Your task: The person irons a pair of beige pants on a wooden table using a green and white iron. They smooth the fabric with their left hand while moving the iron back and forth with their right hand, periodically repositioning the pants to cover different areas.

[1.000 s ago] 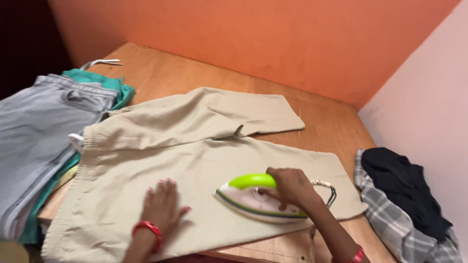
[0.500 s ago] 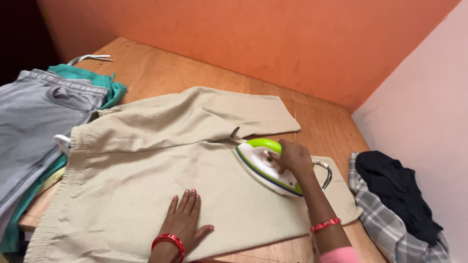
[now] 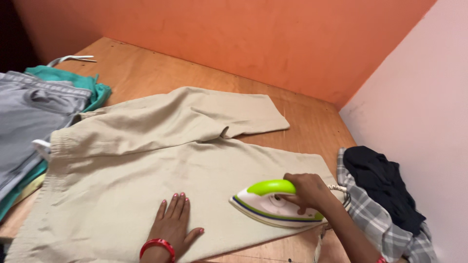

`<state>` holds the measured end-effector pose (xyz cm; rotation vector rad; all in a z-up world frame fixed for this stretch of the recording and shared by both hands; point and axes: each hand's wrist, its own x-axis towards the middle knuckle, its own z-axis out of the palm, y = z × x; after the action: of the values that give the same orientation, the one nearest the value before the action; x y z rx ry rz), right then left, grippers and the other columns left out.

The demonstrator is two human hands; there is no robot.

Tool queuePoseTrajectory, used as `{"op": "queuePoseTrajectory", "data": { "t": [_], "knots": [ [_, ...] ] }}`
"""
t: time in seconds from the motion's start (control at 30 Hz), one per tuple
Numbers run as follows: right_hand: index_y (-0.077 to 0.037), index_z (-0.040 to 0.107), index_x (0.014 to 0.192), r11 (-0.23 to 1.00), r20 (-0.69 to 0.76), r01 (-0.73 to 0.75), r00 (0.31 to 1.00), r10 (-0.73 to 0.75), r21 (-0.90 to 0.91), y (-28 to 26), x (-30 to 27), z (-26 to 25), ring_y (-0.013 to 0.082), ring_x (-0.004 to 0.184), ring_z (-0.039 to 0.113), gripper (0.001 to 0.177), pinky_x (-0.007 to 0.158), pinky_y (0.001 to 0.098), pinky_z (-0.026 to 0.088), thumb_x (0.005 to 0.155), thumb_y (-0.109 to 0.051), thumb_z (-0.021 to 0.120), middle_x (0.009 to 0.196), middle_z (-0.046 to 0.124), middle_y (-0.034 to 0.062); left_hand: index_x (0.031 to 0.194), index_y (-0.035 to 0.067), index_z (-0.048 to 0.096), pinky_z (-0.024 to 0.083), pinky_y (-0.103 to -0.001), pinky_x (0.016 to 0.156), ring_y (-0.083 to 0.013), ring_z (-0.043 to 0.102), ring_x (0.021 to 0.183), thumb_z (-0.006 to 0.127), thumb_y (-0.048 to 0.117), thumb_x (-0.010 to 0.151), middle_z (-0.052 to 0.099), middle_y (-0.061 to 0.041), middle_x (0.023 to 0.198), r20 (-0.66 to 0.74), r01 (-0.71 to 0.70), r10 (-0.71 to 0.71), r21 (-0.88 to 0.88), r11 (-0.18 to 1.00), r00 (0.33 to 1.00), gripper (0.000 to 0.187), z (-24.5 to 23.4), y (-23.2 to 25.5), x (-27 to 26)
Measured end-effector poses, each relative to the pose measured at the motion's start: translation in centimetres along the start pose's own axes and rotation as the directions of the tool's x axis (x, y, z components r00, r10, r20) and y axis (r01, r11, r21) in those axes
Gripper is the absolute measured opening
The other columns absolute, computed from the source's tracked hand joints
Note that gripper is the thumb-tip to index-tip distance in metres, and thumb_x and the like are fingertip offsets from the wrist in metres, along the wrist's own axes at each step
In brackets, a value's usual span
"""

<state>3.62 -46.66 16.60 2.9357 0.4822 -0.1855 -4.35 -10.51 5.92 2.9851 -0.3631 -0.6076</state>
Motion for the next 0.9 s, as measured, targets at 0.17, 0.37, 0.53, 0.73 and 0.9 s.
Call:
{"op": "queuePoseTrajectory", "data": {
  "t": [0.17,0.37,0.53,0.73,0.9],
  "knots": [
    [-0.016,0.069,0.107,0.98,-0.019,-0.19,0.981,0.191,0.054,2.7,1.4,0.4,0.0244,0.076,0.077,0.049,0.073,0.0395,0.058,0.08,-0.058,0.072,0.065,0.075,0.0032,0.162,0.002,-0.001,-0.001,-0.046,0.128,-0.025,-0.007,0.159,0.029,0.07,0.103,-0.002,-0.013,0.172,0.061,-0.004,0.003,0.028,1.0,0.998,0.095,0.2,-0.1,1.0],
    [-0.017,0.07,0.118,0.938,-0.218,-0.345,0.915,0.341,0.022,6.2,8.4,0.6,0.0266,0.082,0.076,0.062,0.074,0.041,0.058,0.078,-0.063,0.075,0.076,0.074,0.0069,0.163,0.0,0.001,0.0,-0.047,0.129,-0.0272,-0.006,0.16,0.029,0.071,0.104,-0.001,-0.015,0.173,0.08,-0.014,0.009,0.061,0.998,0.997,0.097,-0.1,-0.3,1.4],
    [-0.018,0.072,0.119,0.908,-0.133,-0.403,0.9,0.416,0.114,6.5,9.9,0.2,0.0258,0.09,0.077,0.058,0.08,0.0423,0.058,0.08,-0.061,0.07,0.087,0.081,0.0098,0.163,0.002,0.002,0.001,-0.046,0.129,-0.025,-0.005,0.16,0.03,0.071,0.102,0.0,-0.013,0.173,0.023,0.007,-0.008,0.061,0.998,1.0,0.096,0.3,-0.2,0.9],
    [-0.014,0.071,0.118,0.963,-0.101,-0.266,0.958,0.269,0.041,5.9,5.2,0.8,0.0319,0.091,0.074,0.063,0.082,0.0444,0.057,0.076,-0.059,0.077,0.091,0.077,0.014,0.162,0.003,0.001,0.001,-0.045,0.128,-0.0236,-0.005,0.159,0.027,0.07,0.103,0.0,-0.011,0.172,0.028,0.022,-0.024,0.077,0.997,0.999,0.093,1.1,0.2,1.1],
    [-0.015,0.065,0.125,0.956,0.085,-0.284,0.953,0.29,-0.081,5.2,-0.4,1.8,0.0315,0.091,0.075,0.073,0.081,0.0416,0.058,0.071,-0.062,0.082,0.089,0.077,0.0141,0.162,0.001,0.002,0.001,-0.047,0.128,-0.0269,-0.005,0.159,0.027,0.072,0.102,0.0,-0.015,0.172,0.022,0.006,-0.008,0.103,0.995,1.0,0.097,1.7,-0.4,1.8]
  ]
}}
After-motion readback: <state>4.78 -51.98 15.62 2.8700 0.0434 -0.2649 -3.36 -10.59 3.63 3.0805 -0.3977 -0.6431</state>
